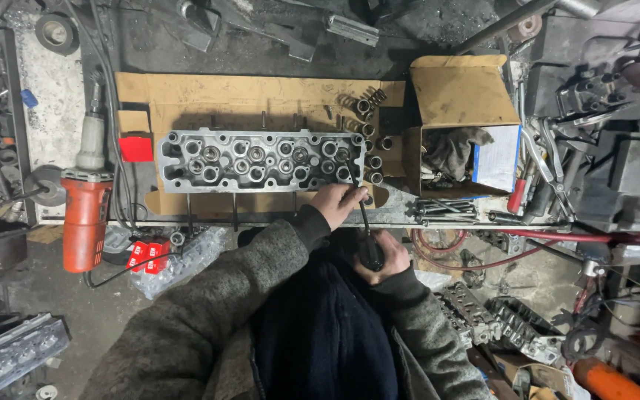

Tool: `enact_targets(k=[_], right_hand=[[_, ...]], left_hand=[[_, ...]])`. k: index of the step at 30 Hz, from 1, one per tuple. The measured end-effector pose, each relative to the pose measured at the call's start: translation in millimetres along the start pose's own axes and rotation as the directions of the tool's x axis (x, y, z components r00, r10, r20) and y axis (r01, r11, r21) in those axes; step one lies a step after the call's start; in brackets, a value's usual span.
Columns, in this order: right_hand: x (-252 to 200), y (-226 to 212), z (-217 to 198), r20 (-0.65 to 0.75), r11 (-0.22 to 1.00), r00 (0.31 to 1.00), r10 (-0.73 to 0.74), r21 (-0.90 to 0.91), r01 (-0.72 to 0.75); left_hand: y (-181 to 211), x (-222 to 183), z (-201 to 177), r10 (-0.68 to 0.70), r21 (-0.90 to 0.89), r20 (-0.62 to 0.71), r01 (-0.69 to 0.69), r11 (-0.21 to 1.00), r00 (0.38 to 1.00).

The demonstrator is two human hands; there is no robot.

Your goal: Assembling valves and small components into an engine cylinder head.

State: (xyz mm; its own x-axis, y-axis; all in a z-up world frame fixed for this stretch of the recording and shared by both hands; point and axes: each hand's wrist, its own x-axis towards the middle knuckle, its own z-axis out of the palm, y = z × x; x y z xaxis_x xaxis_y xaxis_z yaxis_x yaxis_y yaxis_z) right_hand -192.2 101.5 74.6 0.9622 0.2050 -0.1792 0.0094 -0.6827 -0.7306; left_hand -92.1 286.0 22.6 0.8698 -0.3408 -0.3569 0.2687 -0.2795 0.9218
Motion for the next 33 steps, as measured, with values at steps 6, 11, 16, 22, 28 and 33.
enact_targets(k=[6,11,16,22,28,33], right_hand=[[4,-4,2,-0.053,0.996,0.995,-0.086,-0.017,0.085],[-3,-2,-2,-0.041,0.99,0.989,-0.139,0.0,0.139],[-8,-5,-5,0.024,0.982,0.982,-0.185,0.044,0.184],[-6,2,1,0.048,0.978,0.978,-0.202,0.057,0.199],[-7,6,1,0.06,0.979,0.978,-0.198,0.052,0.195],[2,3,6,0.101,0.981,0.976,-0.193,0.028,0.191]], left_hand=[[13,0,-7,-0.076,0.048,0.035,0.074,0.996,0.996],[-10,-5,-2,0.12,0.011,-0.036,-0.119,0.993,0.992],[-6,-24,-14,-0.024,0.107,0.022,0.021,0.994,0.999],[-15,-24,-13,0.025,0.058,-0.05,-0.022,0.998,0.998],[-5,-25,-17,-0.082,0.083,-0.022,0.083,0.993,0.996],[-15,-28,-23,0.064,0.053,-0.099,-0.059,0.997,0.993]])
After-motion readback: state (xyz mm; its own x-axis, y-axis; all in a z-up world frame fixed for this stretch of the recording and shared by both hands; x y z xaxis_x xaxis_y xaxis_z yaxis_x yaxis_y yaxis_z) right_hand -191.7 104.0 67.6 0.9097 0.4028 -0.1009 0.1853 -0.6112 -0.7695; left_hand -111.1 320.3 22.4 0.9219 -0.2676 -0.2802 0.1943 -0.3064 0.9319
